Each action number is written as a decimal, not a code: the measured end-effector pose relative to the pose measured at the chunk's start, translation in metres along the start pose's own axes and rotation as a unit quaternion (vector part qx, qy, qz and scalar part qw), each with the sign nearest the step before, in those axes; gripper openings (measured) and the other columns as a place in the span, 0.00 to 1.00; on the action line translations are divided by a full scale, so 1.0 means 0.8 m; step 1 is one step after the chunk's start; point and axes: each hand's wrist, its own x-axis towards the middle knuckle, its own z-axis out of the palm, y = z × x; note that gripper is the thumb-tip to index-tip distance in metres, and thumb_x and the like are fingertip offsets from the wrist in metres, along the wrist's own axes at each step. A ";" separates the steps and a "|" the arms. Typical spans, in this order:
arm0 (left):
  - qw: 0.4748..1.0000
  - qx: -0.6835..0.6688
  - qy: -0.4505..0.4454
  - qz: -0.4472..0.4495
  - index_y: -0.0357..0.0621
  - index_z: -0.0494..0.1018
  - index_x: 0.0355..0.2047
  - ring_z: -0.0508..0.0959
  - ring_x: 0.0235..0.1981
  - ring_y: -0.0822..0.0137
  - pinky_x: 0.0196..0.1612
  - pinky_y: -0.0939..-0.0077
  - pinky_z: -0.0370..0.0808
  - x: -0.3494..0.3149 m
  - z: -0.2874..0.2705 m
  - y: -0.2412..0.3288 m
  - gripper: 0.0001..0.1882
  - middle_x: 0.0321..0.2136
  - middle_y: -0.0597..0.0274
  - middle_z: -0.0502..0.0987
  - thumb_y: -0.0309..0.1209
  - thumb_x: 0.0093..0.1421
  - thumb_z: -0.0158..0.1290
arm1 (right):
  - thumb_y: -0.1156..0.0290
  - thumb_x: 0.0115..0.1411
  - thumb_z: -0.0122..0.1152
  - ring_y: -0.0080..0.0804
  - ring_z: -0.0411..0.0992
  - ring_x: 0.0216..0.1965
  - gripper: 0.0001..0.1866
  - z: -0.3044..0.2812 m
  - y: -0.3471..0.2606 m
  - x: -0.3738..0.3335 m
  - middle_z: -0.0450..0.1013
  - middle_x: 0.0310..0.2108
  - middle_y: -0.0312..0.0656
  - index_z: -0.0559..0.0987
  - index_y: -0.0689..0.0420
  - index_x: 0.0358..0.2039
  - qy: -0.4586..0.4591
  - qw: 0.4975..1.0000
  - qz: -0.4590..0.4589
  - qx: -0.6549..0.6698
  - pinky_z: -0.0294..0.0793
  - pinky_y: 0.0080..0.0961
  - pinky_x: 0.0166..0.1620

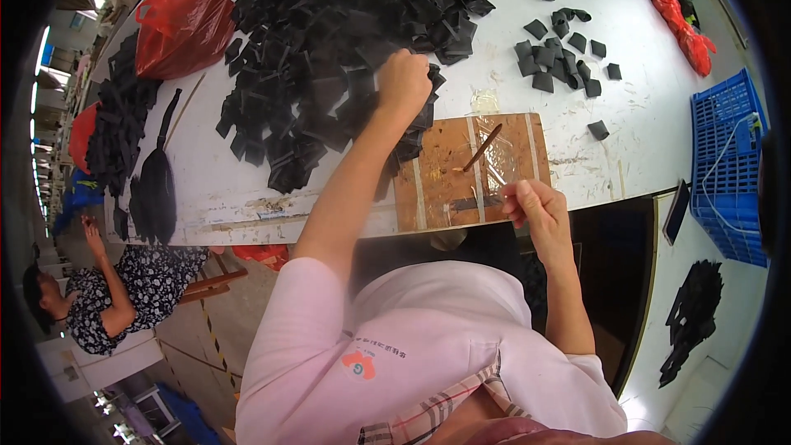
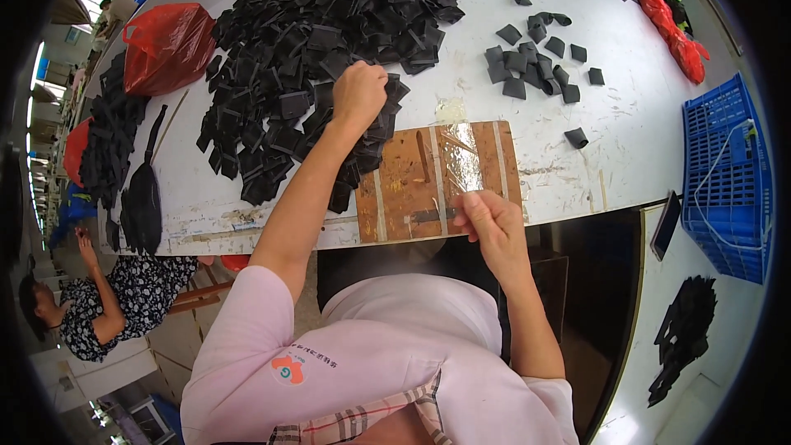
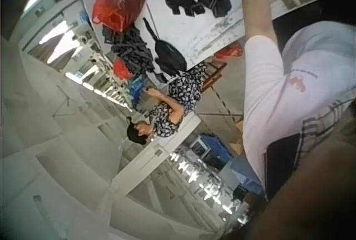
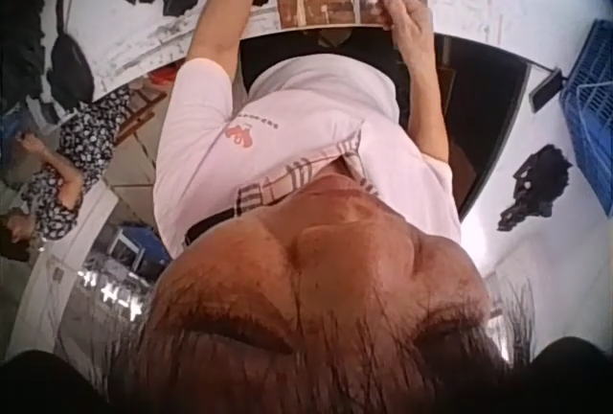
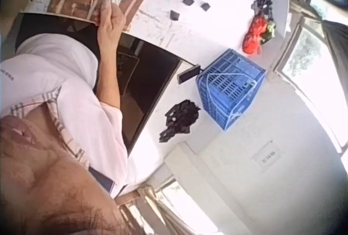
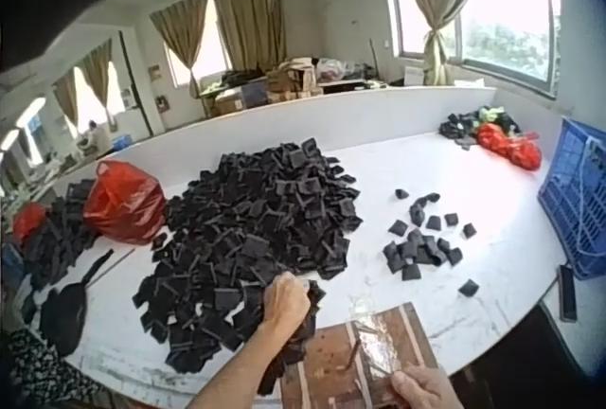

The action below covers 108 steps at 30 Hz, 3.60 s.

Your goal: Picking up small black rubber components and sliding them onto a thin metal fixture on a workbench for assembly or inspection.

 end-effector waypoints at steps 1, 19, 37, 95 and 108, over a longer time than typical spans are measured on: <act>0.998 -0.056 0.025 0.028 0.39 0.75 0.25 0.74 0.31 0.54 0.34 0.71 0.71 -0.015 -0.014 -0.003 0.05 0.28 0.53 0.74 0.25 0.48 0.49 | 0.61 0.59 0.47 0.17 0.64 0.19 0.17 0.008 -0.003 0.002 0.68 0.17 0.35 0.74 0.64 0.28 -0.035 0.998 -0.014 -0.049 0.62 0.14 0.22; 0.786 -0.564 0.078 -0.242 0.34 0.70 0.32 0.70 0.23 0.79 0.26 0.88 0.67 -0.177 -0.076 0.056 0.08 0.23 0.65 0.72 0.26 0.53 0.52 | 0.73 0.46 0.60 0.41 0.69 0.18 0.07 0.100 0.018 0.039 0.69 0.18 0.46 0.75 0.61 0.25 0.109 0.857 -0.324 -0.385 0.67 0.30 0.21; 0.646 -0.727 -0.028 -0.231 0.35 0.69 0.37 0.73 0.30 0.74 0.33 0.82 0.70 -0.184 -0.063 0.035 0.09 0.34 0.55 0.73 0.23 0.55 0.48 | 0.76 0.45 0.63 0.15 0.61 0.17 0.11 0.098 0.021 0.040 0.68 0.17 0.32 0.73 0.63 0.29 -0.023 0.986 -0.162 -0.030 0.63 0.14 0.21; 0.177 -0.935 -0.234 -0.201 0.36 0.69 0.35 0.56 0.05 0.82 0.09 0.90 0.50 -0.120 -0.080 0.088 0.08 0.28 0.59 0.74 0.28 0.58 0.44 | 0.63 0.56 0.53 0.10 0.52 0.16 0.11 0.023 -0.067 0.083 0.60 0.16 0.26 0.71 0.55 0.22 -0.275 0.945 0.018 0.175 0.49 0.07 0.17; 0.809 -0.580 0.036 0.082 0.35 0.72 0.32 0.71 0.33 0.74 0.35 0.83 0.67 -0.101 -0.120 0.114 0.09 0.30 0.62 0.73 0.21 0.49 0.53 | 0.65 0.42 0.66 0.25 0.64 0.23 0.18 0.036 -0.065 0.039 0.67 0.25 0.36 0.74 0.60 0.31 0.036 0.928 -0.353 -0.114 0.64 0.19 0.25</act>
